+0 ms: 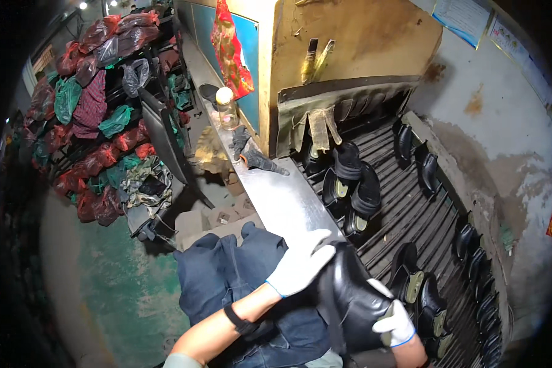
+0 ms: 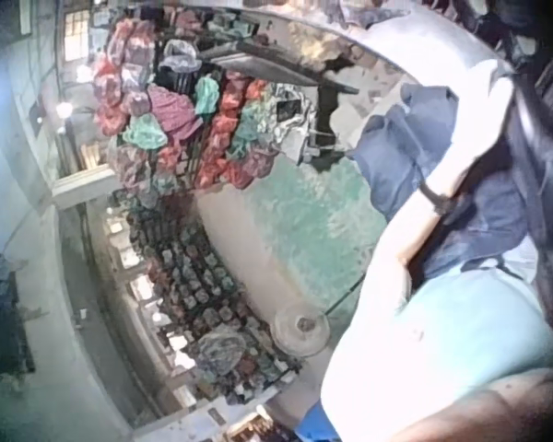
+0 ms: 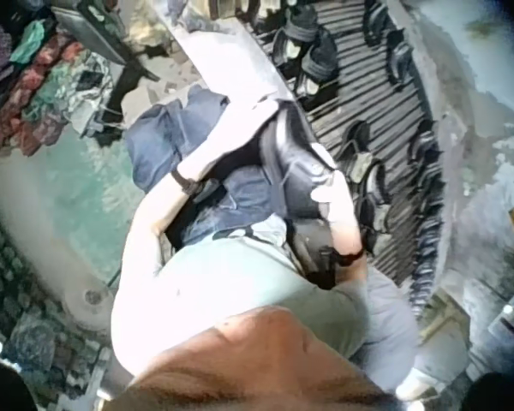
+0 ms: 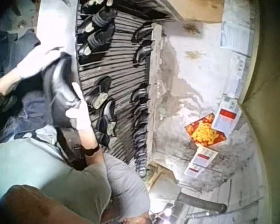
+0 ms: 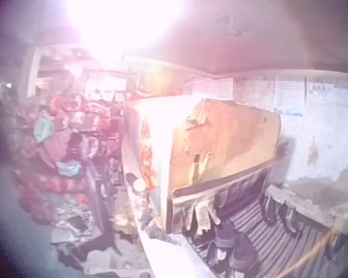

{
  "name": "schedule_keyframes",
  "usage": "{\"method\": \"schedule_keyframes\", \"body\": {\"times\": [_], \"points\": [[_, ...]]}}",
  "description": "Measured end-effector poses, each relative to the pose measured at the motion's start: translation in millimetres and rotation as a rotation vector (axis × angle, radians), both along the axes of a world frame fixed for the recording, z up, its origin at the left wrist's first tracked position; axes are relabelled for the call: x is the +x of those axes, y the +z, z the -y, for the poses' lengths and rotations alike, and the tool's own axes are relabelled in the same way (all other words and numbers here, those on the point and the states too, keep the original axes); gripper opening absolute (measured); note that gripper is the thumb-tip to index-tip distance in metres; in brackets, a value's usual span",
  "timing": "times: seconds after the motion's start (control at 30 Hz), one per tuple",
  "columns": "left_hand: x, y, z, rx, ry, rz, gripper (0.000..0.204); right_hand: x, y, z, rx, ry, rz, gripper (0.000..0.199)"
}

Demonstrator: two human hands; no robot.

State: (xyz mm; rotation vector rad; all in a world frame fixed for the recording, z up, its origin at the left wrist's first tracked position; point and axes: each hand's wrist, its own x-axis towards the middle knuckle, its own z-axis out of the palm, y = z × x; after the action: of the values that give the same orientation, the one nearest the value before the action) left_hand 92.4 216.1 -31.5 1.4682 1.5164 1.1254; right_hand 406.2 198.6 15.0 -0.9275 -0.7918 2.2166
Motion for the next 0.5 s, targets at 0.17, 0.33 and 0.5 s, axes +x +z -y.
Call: {"method": "schedule_keyframes", "body": {"times": [0.17,0.33,0.5], "points": [[48,-22,-109,0.529,-0.068,-0.512,0.07,70,-67,-118,0.19,-0.27,0.633,0.099],[61,-15,-170,0.483,-0.283,-0.786,0.015,27,-107,-134,0.939,-0.345,1.433,0.078],[59,23,-46,0.723,-0.549,-0.582,0.027,-52,-121,-103,0.975,-0.706,1.16,0.072]]}}
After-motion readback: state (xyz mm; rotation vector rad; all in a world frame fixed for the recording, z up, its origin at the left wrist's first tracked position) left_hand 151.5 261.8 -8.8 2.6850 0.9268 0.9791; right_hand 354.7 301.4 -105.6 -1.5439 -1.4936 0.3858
